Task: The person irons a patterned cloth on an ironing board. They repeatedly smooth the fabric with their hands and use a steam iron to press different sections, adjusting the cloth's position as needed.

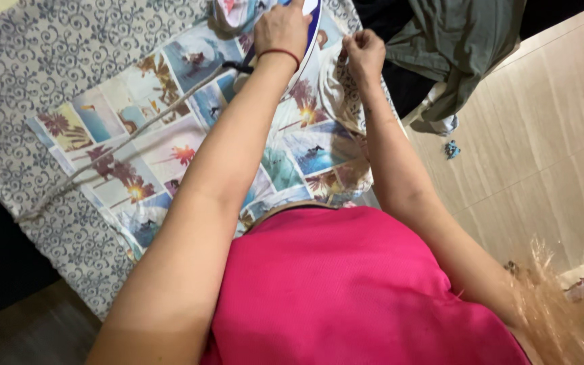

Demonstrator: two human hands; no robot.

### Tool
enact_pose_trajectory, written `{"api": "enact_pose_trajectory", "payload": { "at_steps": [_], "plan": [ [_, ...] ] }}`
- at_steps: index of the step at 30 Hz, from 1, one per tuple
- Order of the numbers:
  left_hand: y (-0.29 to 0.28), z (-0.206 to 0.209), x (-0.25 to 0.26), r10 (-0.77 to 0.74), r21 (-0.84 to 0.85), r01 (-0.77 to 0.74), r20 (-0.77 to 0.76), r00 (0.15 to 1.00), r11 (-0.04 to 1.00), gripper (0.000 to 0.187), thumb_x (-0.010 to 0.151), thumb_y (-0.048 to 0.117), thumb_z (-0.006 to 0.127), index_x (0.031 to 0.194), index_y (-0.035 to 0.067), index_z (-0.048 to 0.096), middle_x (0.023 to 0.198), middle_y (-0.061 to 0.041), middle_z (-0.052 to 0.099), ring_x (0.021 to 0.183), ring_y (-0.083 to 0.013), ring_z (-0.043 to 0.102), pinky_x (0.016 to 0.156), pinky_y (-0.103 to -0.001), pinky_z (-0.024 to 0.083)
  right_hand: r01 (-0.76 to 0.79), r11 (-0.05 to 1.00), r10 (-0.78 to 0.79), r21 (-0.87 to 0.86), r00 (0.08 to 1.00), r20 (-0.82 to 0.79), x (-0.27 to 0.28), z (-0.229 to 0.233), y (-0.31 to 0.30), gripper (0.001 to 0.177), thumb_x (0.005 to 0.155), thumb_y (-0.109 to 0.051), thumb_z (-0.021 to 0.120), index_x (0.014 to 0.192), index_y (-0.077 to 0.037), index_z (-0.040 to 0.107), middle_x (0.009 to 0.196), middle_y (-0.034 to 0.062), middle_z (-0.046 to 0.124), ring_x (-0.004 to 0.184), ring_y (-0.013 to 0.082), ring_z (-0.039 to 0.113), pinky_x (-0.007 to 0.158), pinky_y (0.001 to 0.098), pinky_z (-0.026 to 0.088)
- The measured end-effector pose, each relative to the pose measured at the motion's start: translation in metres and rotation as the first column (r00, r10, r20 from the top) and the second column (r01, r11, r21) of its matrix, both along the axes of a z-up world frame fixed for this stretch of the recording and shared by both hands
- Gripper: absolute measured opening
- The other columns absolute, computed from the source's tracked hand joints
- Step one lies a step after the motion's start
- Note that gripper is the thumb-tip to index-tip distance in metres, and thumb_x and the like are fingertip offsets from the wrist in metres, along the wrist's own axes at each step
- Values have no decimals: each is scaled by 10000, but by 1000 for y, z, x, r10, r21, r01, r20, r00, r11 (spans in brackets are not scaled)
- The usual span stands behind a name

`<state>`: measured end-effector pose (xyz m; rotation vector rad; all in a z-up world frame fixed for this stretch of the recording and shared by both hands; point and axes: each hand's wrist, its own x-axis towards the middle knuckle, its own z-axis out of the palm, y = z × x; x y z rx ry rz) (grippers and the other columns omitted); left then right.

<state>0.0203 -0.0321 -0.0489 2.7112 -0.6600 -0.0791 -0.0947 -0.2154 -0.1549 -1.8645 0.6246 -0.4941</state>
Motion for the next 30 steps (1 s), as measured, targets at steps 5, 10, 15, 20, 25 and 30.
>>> {"api": "enact_pose_trajectory", "payload": {
  "at_steps": [5,10,15,20,25,30],
  "plan": [
    [25,11,-25,-36,-37,36,3,999,999,450,929,393,695,1325,202,595,904,-189,735,841,-405,722,771,-522,560,20,999,-21,-29,999,-43,4,13,1,153,898,-108,765,823,9,703,658,37,733,569,63,659,541,227,507],
    [22,23,-27,31,-3,-31,-38,999,1000,476,915,403,692,1339,217,582,915,-205,716,846,-402,717,729,-513,560,26,1000,-26,-18,998,-57,1,28,10,150,903,-113,746,831,10,697,662,36,733,571,66,675,553,226,520],
    [5,13,-3,-10,-74,10,14,1000,997,487,915,389,701,1358,221,585,896,-184,728,841,-396,713,724,-510,560,5,1000,-3,24,998,-62,-1,20,6,148,919,-107,736,854,19,695,670,47,731,577,90,680,552,239,522],
    [20,11,-11,-216,-78,216,13,976,973,416,926,437,710,1304,274,652,889,-165,726,839,-387,711,729,-510,560,-73,977,76,202,997,-8,5,-1,-17,122,936,-85,729,897,28,704,709,61,739,595,113,693,573,254,537],
    [69,23,-45,-223,-48,222,-19,975,974,435,931,446,684,1335,289,648,844,-153,712,786,-387,708,686,-521,559,-54,985,68,166,995,-77,5,10,-15,154,931,-107,720,866,30,692,699,45,731,606,134,696,622,314,558],
    [141,29,-27,-53,38,55,-43,998,998,457,935,487,668,1348,292,643,839,-160,707,744,-389,703,627,-533,546,-29,802,-122,-597,970,-211,19,44,16,256,846,-172,760,1015,-6,663,989,120,721,1014,372,627,1037,584,340]
  ]
}}
